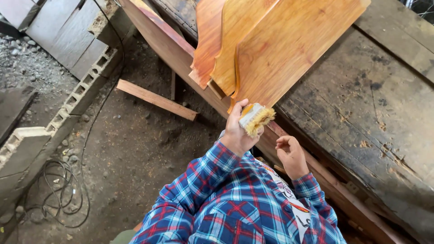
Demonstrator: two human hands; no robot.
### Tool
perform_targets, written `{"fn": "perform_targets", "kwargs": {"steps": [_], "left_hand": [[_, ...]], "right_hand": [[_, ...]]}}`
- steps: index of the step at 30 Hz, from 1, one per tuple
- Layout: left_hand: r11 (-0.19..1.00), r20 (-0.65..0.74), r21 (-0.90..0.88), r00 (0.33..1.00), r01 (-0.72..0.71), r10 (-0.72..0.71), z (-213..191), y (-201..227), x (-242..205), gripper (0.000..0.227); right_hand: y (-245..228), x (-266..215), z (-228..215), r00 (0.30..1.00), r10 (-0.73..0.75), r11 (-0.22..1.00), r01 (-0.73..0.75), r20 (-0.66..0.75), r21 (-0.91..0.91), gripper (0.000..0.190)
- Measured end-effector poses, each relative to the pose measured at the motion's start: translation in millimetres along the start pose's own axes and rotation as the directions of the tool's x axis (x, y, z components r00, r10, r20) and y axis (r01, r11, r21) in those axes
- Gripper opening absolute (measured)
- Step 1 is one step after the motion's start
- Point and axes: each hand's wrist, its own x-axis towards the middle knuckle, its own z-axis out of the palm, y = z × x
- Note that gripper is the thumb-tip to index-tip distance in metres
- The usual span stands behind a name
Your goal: The person uses a brush to apply a finish to two wooden pieces on a workbench. They systematically brush the surfaces and edges of the pieces, flipping them over to cover all sides.
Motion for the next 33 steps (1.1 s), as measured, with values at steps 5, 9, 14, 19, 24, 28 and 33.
{"fn": "perform_targets", "kwargs": {"steps": [5, 9, 14, 19, 24, 28, 33], "left_hand": [[0.999, -0.083, 0.023, 0.995, -0.048, 0.050, -5, -12, 8, 0.023], [0.986, -0.036, 0.099, 0.990, -0.133, 0.138, 5, -9, -6, 0.020], [0.954, 0.005, 0.137, 0.963, -0.268, 0.270, -7, -5, -3, 0.025], [0.910, 0.025, 0.218, 0.934, -0.352, 0.355, -6, 4, -21, 0.029], [0.728, 0.105, 0.442, 0.836, -0.525, 0.539, 0, -5, -37, 0.025], [0.502, 0.308, 0.601, 0.760, -0.621, 0.572, 28, -9, -72, 0.025], [0.016, 0.606, 0.606, 0.474, -0.796, 0.639, 32, 5, -85, 0.020]], "right_hand": [[-35, -3, -7, 0.999, 0.036, 0.997, -0.035, -0.013, 0.068, 0.017], [-41, 0, -12, 0.998, 0.066, 0.993, -0.066, -0.010, -0.097, 0.038], [-56, 8, -2, 0.999, 0.012, 1.000, -0.011, -0.051, 0.012, 0.040], [-61, 16, 6, 0.998, -0.053, 0.993, 0.057, -0.045, 0.102, 0.051], [-72, 26, 8, 0.980, 0.016, 0.953, -0.075, 0.197, 0.293, 0.034], [-87, 36, 16, 0.964, -0.049, 0.960, -0.028, 0.262, 0.280, 0.061], [-78, 41, 25, 0.956, -0.003, 0.975, -0.062, 0.294, 0.213, 0.055]]}}
